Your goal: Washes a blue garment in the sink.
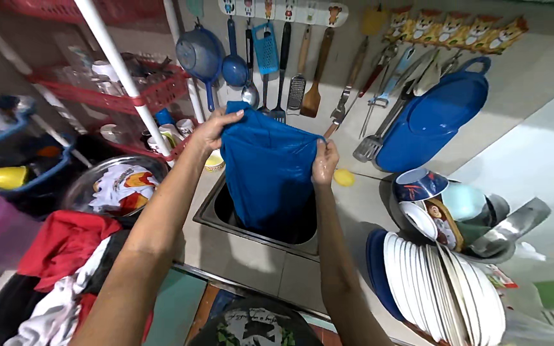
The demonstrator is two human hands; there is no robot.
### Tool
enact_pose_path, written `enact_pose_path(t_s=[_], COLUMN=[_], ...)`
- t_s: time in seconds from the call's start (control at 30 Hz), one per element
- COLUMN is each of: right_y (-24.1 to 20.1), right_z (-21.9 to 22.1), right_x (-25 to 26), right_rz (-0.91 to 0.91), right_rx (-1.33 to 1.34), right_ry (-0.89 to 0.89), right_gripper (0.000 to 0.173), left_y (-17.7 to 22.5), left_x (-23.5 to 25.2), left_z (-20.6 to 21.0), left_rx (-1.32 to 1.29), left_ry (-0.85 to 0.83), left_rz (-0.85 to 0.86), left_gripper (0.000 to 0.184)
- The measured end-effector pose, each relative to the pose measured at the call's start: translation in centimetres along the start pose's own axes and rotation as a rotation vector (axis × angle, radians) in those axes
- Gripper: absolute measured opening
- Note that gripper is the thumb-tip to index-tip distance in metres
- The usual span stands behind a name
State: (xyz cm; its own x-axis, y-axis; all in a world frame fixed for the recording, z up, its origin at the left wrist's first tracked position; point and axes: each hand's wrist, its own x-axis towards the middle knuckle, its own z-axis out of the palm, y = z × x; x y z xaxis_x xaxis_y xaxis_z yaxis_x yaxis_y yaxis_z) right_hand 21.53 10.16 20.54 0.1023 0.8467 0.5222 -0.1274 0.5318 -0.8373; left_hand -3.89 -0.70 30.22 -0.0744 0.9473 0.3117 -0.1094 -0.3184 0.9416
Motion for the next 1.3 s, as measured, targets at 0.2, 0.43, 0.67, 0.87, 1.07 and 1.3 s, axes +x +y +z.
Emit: enact_pose_path(t_s=[0.2,0.43,0.67,0.87,1.07,1.3], right_y=[-3.8,0.5,7.4,6.8,3.9,5.7], right_z=[1.9,2.7,2.7,1.9,0.4,3.0], right_x=[-0.5,-3.0,-9.8,-13.2,-12.7,-10.3], right_rz=[0.002,0.229,0.469,0.053,0.011,0.384], right_rx=[-0.198,-0.354,0.314,-0.238,-0.546,-0.176], right_ry=[-0.308,-0.7,-0.245,-0.571,-1.076,-0.622], right_gripper=[0.028,0.027,0.033,0.024,0.022,0.024], left_y=[-9.1,-17.7,-15.9,-15.5,-15.8,-13.3], left_x=[-2.1,-6.3,-5.5,-3.1,-3.3,-4.3], left_z=[-2.2,4.8,5.1,2.9,2.2,6.1], left_rx=[-0.385,-0.583,-0.48,-0.195,-0.27,-0.283], left_ry=[0.347,0.241,0.351,0.445,0.444,0.312], left_rz=[-0.057,-0.44,-0.439,-0.259,-0.265,-0.314], left_gripper=[0.053,0.042,0.017,0.021,0.021,0.018])
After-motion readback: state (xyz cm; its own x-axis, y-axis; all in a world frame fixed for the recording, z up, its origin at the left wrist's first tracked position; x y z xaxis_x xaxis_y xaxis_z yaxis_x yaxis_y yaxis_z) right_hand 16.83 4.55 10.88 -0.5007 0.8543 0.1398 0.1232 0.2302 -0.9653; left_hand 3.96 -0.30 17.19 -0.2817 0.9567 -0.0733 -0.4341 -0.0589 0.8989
